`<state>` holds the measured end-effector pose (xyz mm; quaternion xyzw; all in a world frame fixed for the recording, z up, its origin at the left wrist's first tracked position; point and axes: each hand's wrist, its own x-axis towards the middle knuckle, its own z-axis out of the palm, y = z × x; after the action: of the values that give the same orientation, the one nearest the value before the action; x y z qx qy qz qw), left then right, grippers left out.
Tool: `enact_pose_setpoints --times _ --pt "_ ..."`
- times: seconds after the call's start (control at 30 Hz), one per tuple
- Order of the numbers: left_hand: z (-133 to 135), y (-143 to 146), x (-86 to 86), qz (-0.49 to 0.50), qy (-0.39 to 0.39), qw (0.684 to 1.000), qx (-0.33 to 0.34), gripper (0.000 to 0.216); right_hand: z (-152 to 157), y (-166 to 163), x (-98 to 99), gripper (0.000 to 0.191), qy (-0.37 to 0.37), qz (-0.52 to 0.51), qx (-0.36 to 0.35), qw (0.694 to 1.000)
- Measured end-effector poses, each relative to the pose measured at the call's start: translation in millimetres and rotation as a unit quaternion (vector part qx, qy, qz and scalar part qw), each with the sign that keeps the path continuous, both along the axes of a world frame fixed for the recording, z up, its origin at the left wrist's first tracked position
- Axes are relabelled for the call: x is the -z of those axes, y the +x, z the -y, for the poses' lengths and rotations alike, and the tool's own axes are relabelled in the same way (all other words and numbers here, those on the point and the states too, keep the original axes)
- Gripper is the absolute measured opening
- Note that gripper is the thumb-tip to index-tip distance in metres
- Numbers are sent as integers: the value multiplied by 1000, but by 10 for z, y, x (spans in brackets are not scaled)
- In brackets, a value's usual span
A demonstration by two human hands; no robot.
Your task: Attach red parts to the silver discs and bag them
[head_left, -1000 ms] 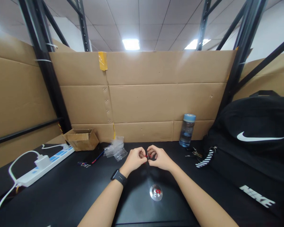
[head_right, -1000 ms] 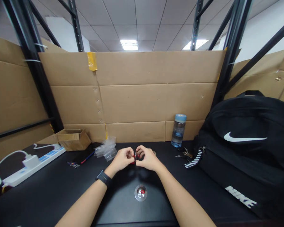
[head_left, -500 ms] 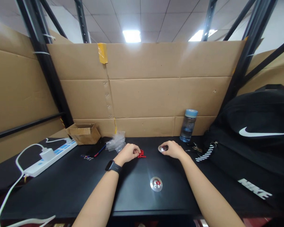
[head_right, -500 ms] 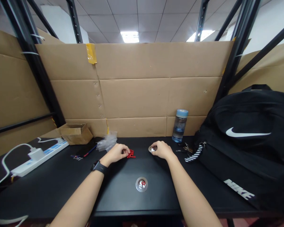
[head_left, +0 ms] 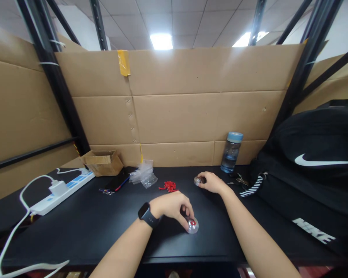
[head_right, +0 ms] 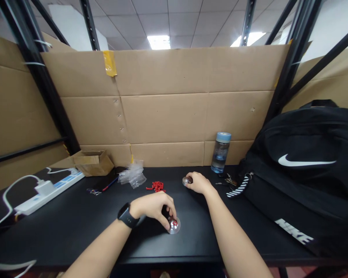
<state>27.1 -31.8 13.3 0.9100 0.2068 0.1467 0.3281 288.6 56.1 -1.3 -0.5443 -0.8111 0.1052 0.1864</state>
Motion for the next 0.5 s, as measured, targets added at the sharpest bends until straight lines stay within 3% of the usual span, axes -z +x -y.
enact_pose_setpoints --times 0.13,0.37,0.5 --pt "33 119 45 16 15 1000 12 17 -12 -20 4 42 25 -10 -5 1000" --pt "19 98 48 23 24 999 21 17 62 -166 -62 35 66 -98 -99 988" --pt "22 119 35 18 49 999 7 12 136 -218 -123 31 19 -136 -122 983"
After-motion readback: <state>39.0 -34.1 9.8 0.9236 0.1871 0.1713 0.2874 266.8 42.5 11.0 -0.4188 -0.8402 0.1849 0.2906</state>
